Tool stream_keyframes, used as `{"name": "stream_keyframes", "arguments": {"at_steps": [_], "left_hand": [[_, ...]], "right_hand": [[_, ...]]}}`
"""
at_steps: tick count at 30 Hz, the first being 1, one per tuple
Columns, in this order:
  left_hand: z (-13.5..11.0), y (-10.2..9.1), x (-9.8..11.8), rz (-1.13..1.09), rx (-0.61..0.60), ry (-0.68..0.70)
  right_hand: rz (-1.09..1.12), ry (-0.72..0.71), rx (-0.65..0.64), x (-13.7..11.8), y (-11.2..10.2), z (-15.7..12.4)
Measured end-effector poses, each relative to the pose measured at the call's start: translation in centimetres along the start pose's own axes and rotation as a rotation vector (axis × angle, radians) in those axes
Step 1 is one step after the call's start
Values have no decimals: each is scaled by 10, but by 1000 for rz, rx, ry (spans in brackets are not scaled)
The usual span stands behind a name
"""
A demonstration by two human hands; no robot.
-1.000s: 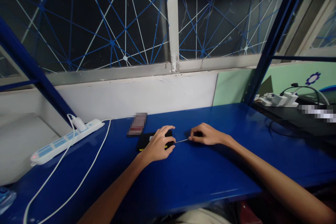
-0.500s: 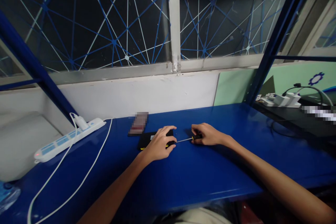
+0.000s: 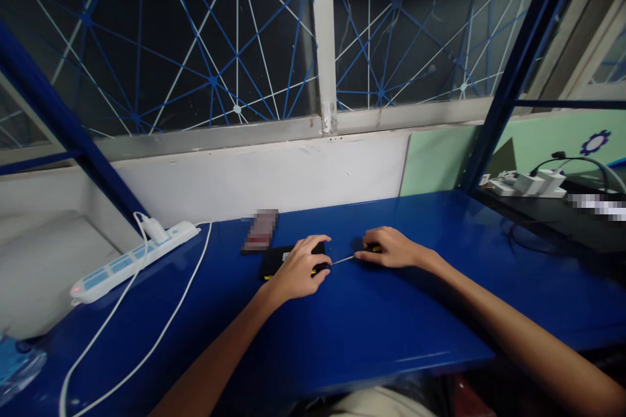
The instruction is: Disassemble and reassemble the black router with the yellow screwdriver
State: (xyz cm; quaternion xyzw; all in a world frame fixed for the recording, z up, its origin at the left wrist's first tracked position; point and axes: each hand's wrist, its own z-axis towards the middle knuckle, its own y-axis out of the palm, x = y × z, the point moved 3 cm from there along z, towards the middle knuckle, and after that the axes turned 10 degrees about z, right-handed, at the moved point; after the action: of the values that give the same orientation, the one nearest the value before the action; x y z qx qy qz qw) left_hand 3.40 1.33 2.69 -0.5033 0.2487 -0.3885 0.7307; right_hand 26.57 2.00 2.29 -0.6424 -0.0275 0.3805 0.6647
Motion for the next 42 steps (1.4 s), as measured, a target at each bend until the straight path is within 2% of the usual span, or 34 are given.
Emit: {"name": "stream_keyframes", "arguments": {"at_steps": [5,13,22,33,38,42], "left_hand": [[0,0,0,5,8,1],[0,2,-2,-1,9,10],[0,0,0,-1,19,0],[4,10,2,3,75,-129],[4,12,2,13,129,-209],[3,7,-2,50,26,-221]], "right_hand": [[-1,10,16,3,1,0],[83,50,-70,-4,3,-1],[12,52,-128,3,6,-1],[35,62,-123,-1,-6,-1],[59,92,-67,7,-18,-3],[34,118,-35,14,-25,-4]]}}
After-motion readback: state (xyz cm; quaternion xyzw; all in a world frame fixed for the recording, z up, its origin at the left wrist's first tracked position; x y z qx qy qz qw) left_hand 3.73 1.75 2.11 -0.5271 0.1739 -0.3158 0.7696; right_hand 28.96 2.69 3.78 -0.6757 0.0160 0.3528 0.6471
